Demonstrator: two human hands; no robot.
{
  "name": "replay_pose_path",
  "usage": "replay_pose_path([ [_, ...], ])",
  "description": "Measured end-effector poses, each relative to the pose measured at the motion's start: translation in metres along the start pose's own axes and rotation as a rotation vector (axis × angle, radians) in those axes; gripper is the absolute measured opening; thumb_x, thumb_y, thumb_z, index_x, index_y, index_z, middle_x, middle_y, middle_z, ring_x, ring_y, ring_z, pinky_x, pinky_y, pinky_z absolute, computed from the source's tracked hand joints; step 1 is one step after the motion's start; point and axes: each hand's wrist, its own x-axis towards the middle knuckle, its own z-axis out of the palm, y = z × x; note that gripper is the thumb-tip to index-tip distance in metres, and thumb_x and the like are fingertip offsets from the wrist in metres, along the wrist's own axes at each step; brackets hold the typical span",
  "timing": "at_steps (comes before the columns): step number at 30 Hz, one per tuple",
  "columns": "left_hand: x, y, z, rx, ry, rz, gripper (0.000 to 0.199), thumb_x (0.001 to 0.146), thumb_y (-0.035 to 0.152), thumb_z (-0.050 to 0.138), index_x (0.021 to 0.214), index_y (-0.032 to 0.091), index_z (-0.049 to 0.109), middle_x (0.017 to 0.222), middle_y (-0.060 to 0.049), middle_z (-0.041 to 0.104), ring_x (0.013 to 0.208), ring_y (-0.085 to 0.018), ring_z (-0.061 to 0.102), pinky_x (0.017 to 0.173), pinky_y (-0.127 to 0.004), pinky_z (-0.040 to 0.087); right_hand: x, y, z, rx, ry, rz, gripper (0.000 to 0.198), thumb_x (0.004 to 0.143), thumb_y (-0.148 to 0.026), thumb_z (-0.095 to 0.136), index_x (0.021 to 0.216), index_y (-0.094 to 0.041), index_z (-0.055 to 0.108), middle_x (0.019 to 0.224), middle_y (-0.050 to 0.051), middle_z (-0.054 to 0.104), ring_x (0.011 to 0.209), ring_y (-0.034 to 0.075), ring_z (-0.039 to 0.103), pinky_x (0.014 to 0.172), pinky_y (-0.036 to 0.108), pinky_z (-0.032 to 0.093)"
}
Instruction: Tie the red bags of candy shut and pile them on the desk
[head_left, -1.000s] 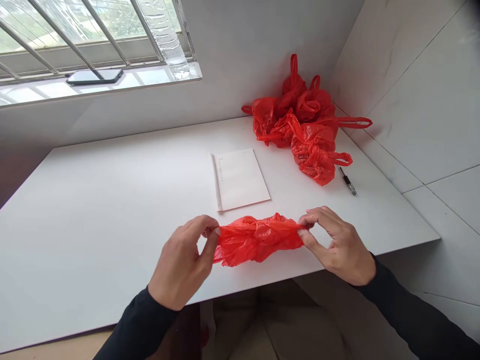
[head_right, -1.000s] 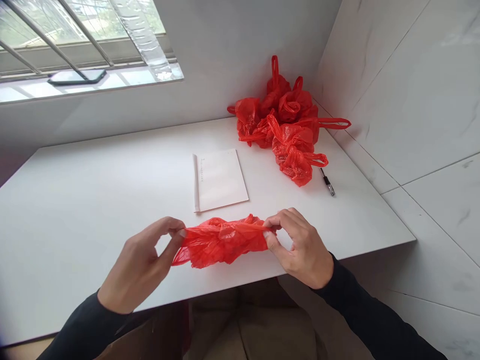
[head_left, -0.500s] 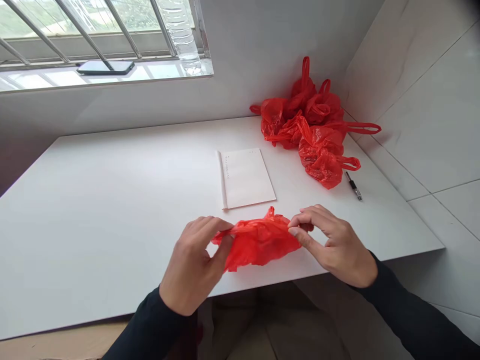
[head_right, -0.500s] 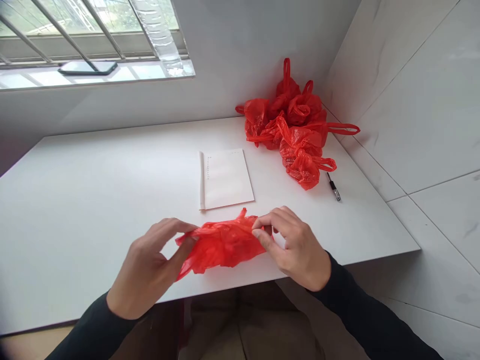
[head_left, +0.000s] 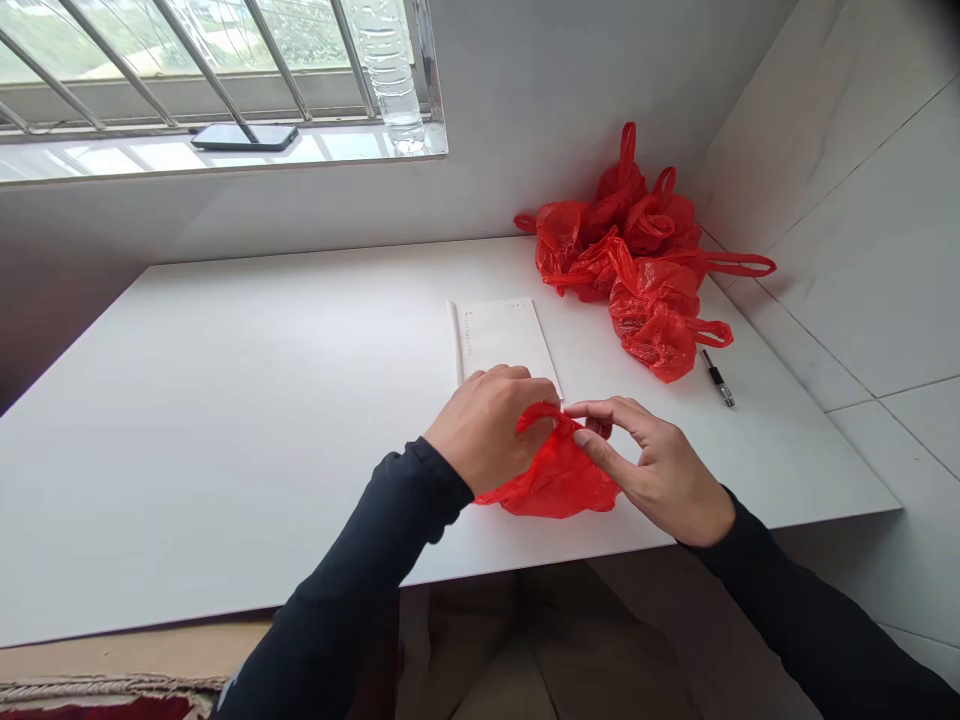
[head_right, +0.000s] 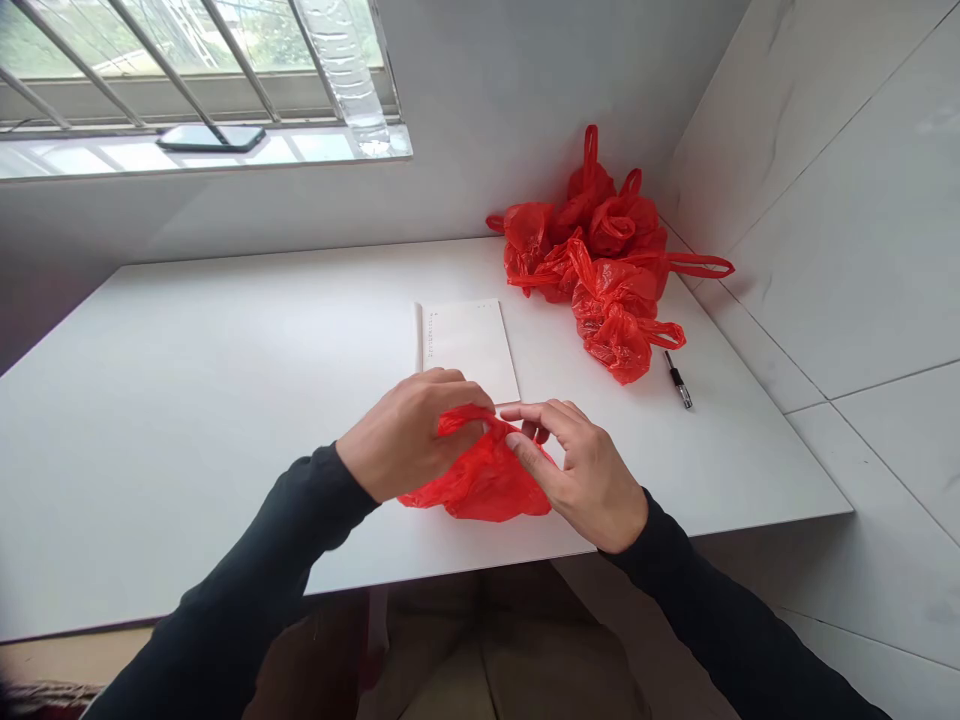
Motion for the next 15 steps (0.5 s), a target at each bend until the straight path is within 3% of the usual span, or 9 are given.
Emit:
replay_pose_path([
  [5, 0.024, -0.009, -0.016, -0.071, 0.071, -0.088, 0.021, 0.088, 0.018, 0.052, 0.084, 0.02, 0.073, 0.078, -0.004, 0.07, 0.071, -0.018, 0.06, 0.068, -0.033, 0.046, -0.004, 0.016, -0.014, 0.121, 0.058, 0.167, 0.028, 0.099, -0.044, 0.061, 0.12, -0.028, 0.069, 0.102, 0.002, 0.067, 0.097, 0.021, 0.063, 0.092, 0.039, 0.051],
  [10, 0.003, -0.025, -0.016, -0.172, 0.321, -0.274, 0.024, 0.094, 0.026, 0.048, 0.077, 0.019, 0.065, 0.074, -0.003, 0.067, 0.069, -0.017, 0.059, 0.066, -0.032, 0.048, -0.012, 0.038, -0.024, 0.227, 0.143, 0.271, 0.032, 0.095, -0.05, 0.065, 0.114, -0.025, 0.068, 0.105, 0.004, 0.069, 0.094, 0.02, 0.066, 0.083, 0.032, 0.056],
  [13, -0.02, -0.022, -0.003, -0.228, 0.47, -0.347, 0.022, 0.097, 0.029, 0.047, 0.106, 0.018, 0.064, 0.099, -0.006, 0.07, 0.089, -0.018, 0.064, 0.08, -0.035, 0.053, -0.018, 0.043, -0.026, 0.281, 0.144, 0.296, 0.027, 0.098, -0.049, 0.061, 0.112, -0.026, 0.064, 0.104, 0.003, 0.067, 0.091, 0.018, 0.064, 0.074, 0.026, 0.055],
  [15, -0.03, -0.012, 0.006, -0.26, 0.501, -0.307, 0.039, 0.095, 0.031, 0.055, 0.133, 0.023, 0.054, 0.123, -0.007, 0.066, 0.112, -0.019, 0.061, 0.097, -0.038, 0.05, -0.021, 0.04, -0.025, 0.308, 0.099, 0.257, 0.022, 0.099, -0.047, 0.061, 0.109, -0.027, 0.062, 0.104, 0.001, 0.065, 0.092, 0.017, 0.063, 0.075, 0.024, 0.054],
])
